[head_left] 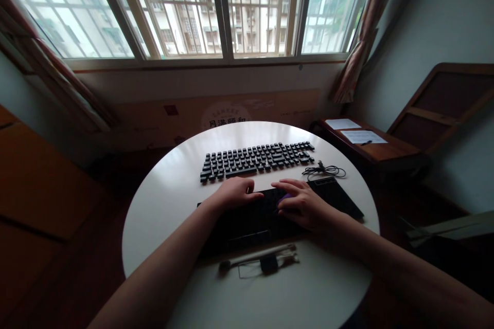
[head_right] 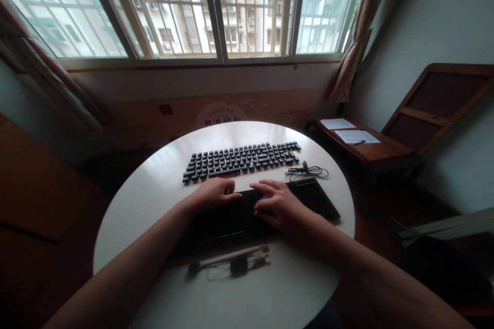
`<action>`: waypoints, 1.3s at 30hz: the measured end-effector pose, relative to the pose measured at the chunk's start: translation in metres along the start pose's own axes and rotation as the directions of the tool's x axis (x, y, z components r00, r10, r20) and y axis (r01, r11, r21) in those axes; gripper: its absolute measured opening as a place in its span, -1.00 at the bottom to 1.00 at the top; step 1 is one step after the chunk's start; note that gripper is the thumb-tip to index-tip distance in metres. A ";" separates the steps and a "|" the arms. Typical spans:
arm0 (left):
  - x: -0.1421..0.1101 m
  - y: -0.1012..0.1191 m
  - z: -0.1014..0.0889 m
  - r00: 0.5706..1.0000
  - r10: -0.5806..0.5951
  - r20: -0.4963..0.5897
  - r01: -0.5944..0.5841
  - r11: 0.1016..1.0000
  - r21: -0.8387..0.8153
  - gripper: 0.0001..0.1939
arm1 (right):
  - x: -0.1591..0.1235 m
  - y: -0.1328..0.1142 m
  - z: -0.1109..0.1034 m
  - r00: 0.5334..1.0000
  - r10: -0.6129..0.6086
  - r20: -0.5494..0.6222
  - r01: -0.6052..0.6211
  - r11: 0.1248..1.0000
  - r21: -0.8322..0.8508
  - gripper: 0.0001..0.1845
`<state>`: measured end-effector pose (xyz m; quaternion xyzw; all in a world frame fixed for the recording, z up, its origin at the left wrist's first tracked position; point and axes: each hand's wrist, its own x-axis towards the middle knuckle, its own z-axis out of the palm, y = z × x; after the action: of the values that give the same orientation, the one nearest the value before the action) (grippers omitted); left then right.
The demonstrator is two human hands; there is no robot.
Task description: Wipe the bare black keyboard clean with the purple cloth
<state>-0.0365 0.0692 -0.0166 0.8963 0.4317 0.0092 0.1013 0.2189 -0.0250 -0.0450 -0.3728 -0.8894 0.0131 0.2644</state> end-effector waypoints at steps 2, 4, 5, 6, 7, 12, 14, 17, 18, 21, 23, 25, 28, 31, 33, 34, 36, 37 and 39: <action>-0.001 0.001 -0.002 1.000 0.001 0.003 -0.001 1.000 0.004 -0.48 | 0.001 0.000 -0.002 0.998 -0.048 0.035 0.046 0.998 0.040 -0.93; -0.003 0.002 -0.004 1.000 0.000 0.005 0.000 1.000 0.008 -0.47 | 0.001 -0.001 -0.003 0.996 -0.073 0.048 0.070 0.996 0.051 -0.94; -0.003 0.003 -0.004 1.000 -0.001 0.007 0.001 1.000 0.010 -0.47 | 0.001 -0.002 -0.003 0.996 -0.079 0.040 0.077 0.996 0.048 -0.95; -0.003 0.003 -0.005 1.000 -0.002 0.010 0.002 1.000 0.011 -0.46 | 0.000 -0.002 -0.004 0.996 -0.083 0.022 0.082 0.996 0.042 -0.95; -0.004 0.003 -0.006 1.000 -0.004 0.013 0.004 1.000 0.011 -0.46 | -0.001 -0.002 -0.005 0.996 -0.083 -0.008 0.084 0.996 0.035 -0.95; -0.003 0.001 -0.007 0.999 0.004 0.040 -0.004 1.000 0.006 -0.50 | -0.008 0.007 -0.014 0.959 0.047 -0.280 -0.044 0.999 0.018 -0.91; -0.002 0.001 -0.008 0.999 0.014 0.051 -0.014 1.000 0.002 -0.53 | -0.010 0.012 -0.019 0.921 0.127 -0.369 -0.124 0.992 0.033 -0.90; -0.002 0.002 -0.010 0.997 0.026 0.071 -0.025 1.000 -0.011 -0.55 | -0.012 0.018 -0.022 0.891 0.187 -0.413 -0.177 0.982 0.063 -0.90; -0.002 0.002 -0.010 0.997 0.026 0.079 -0.024 1.000 -0.016 -0.56 | -0.013 0.019 -0.022 0.891 0.195 -0.411 -0.183 0.981 0.070 -0.90; -0.001 0.004 -0.011 0.995 0.025 0.094 -0.023 1.000 -0.021 -0.57 | -0.015 0.021 -0.022 0.900 0.212 -0.381 -0.195 0.977 0.081 -0.91; 0.000 0.003 -0.011 0.994 0.026 0.102 -0.024 0.999 -0.021 -0.57 | -0.015 0.020 -0.024 0.919 0.207 -0.337 -0.187 0.978 0.090 -0.91; 0.001 0.002 -0.010 0.994 0.032 0.102 -0.030 0.999 -0.024 -0.56 | -0.016 0.018 -0.026 0.953 0.170 -0.251 -0.147 0.983 0.106 -0.90; 0.002 0.001 -0.008 0.995 0.039 0.097 -0.035 0.999 -0.035 -0.56 | -0.016 0.013 -0.029 0.995 0.069 -0.065 -0.062 0.992 0.109 -0.89; 0.002 0.001 -0.008 0.994 0.031 0.107 -0.026 0.999 -0.040 -0.57 | -0.016 0.009 -0.027 0.998 0.022 0.059 -0.025 0.999 0.042 -0.87; 0.002 0.001 -0.008 0.994 0.028 0.108 -0.023 0.999 -0.040 -0.57 | -0.016 0.008 -0.027 0.997 0.021 0.072 -0.021 1.000 -0.008 -0.83; 0.003 0.002 -0.008 0.994 0.027 0.107 -0.023 0.999 -0.039 -0.57 | -0.016 0.007 -0.027 0.997 0.019 0.075 -0.017 1.000 -0.020 -0.82; 0.003 0.002 -0.008 0.994 0.022 0.108 -0.018 0.999 -0.036 -0.56 | -0.015 0.005 -0.028 0.995 -0.002 0.100 0.003 1.000 -0.007 -0.84; 0.003 0.002 -0.009 0.994 0.018 0.112 -0.015 0.999 -0.035 -0.56 | -0.014 0.004 -0.029 0.993 -0.021 0.118 0.020 1.000 0.012 -0.86; 0.003 0.003 -0.009 0.993 0.011 0.120 -0.007 0.999 -0.033 -0.56 | -0.013 0.001 -0.032 0.994 -0.056 0.098 0.051 0.997 0.056 -0.90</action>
<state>-0.0334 0.0719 -0.0071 0.8954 0.4205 -0.0374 0.1416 0.2424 -0.0389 -0.0236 -0.3405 -0.9105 0.0484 0.2297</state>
